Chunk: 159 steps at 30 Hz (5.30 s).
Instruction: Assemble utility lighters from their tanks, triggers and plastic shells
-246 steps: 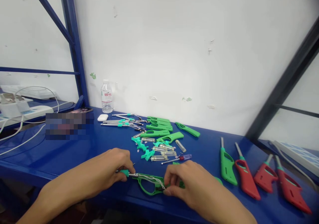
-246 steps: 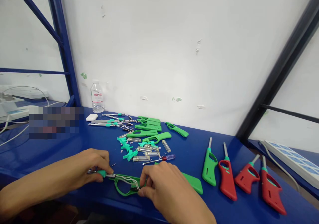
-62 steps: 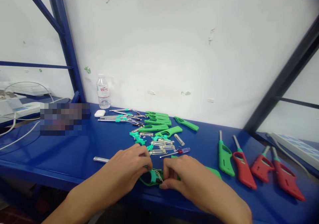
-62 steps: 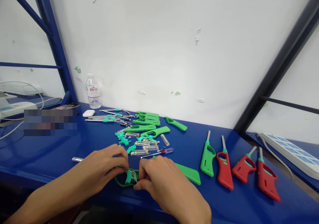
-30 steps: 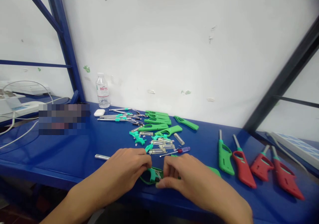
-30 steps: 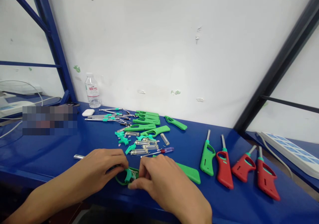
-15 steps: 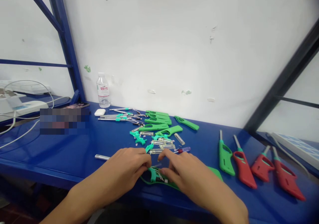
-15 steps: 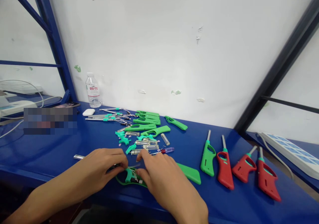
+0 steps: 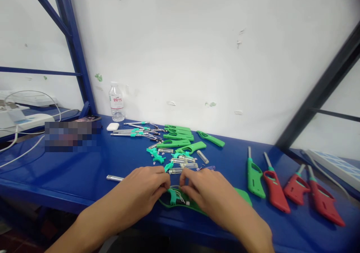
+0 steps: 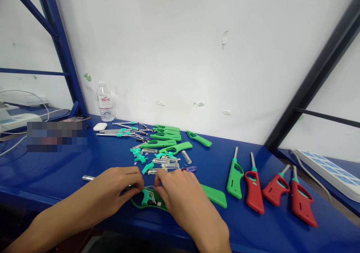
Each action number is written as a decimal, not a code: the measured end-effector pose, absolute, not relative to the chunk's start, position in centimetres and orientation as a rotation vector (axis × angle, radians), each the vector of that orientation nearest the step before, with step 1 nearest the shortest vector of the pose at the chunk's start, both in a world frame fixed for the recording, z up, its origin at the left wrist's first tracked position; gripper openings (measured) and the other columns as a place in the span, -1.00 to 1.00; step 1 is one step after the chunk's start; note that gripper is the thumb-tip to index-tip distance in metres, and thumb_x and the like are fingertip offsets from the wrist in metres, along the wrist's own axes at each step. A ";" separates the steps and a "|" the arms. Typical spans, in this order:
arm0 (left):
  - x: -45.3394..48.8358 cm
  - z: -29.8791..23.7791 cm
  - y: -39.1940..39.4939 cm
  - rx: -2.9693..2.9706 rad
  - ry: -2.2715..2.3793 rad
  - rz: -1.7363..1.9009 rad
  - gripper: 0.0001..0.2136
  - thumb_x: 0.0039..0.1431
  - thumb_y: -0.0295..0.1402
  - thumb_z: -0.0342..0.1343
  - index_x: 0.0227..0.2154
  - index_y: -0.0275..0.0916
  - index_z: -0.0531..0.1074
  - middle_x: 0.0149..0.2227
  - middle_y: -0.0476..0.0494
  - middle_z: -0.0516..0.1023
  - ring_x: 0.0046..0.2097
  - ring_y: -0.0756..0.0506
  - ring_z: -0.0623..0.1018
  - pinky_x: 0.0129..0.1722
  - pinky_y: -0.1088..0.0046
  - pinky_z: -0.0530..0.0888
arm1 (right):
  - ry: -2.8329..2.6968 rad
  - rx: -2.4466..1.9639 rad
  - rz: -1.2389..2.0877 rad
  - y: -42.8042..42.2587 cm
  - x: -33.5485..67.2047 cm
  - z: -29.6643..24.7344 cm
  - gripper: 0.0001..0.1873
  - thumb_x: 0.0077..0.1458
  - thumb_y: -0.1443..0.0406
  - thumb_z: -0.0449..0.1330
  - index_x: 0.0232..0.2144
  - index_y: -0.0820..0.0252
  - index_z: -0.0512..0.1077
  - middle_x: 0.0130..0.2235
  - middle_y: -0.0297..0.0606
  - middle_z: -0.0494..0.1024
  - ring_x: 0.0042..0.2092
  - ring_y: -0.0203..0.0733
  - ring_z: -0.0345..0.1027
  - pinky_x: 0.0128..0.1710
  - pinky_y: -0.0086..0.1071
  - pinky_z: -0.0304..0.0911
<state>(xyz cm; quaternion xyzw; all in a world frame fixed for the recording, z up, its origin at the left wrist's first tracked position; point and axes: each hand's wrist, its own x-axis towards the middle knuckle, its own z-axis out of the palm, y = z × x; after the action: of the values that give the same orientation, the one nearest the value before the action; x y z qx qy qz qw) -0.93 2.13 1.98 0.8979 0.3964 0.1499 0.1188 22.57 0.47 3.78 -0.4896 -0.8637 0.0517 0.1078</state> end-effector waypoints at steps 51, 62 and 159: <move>-0.6 3.7 1.0 2.525 1.128 0.453 -0.93 0.35 -0.41 0.26 -0.22 -0.07 0.56 -0.17 0.07 0.59 -0.16 -0.06 0.57 -0.22 0.43 0.33 | -2.417 -1.450 0.577 -0.4 23.3 4.9 -0.82 0.23 0.38 0.37 -0.38 0.04 0.49 -0.43 -0.55 0.55 -0.39 -0.29 0.34 -0.41 -0.39 -0.01; -0.4 3.8 0.9 2.546 1.138 0.455 -0.91 0.31 -0.43 0.30 -0.27 -0.10 0.55 -0.19 0.07 0.56 -0.22 -0.05 0.55 -0.27 0.43 0.31 | -2.369 -1.462 0.712 0.0 22.9 5.0 -0.81 0.17 0.43 0.36 -0.40 0.06 0.48 -0.44 -0.54 0.53 -0.38 -0.30 0.33 -0.42 -0.43 -0.01; -2.7 2.9 0.1 2.652 1.385 0.270 -0.77 0.44 -0.40 0.00 -0.25 -0.07 0.55 -0.15 -0.06 0.56 -0.26 -0.12 0.58 -0.30 0.30 0.27 | -2.269 -1.537 0.927 1.3 24.7 4.2 -0.80 0.05 0.24 0.50 -0.39 0.09 0.54 -0.45 -0.49 0.55 -0.40 -0.27 0.38 -0.45 -0.44 0.11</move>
<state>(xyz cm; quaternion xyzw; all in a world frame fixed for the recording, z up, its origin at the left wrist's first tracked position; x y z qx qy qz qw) -2.75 0.07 2.93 0.8808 0.4599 0.0896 0.0686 24.72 1.27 4.15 -0.5272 -0.7782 0.3180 0.1239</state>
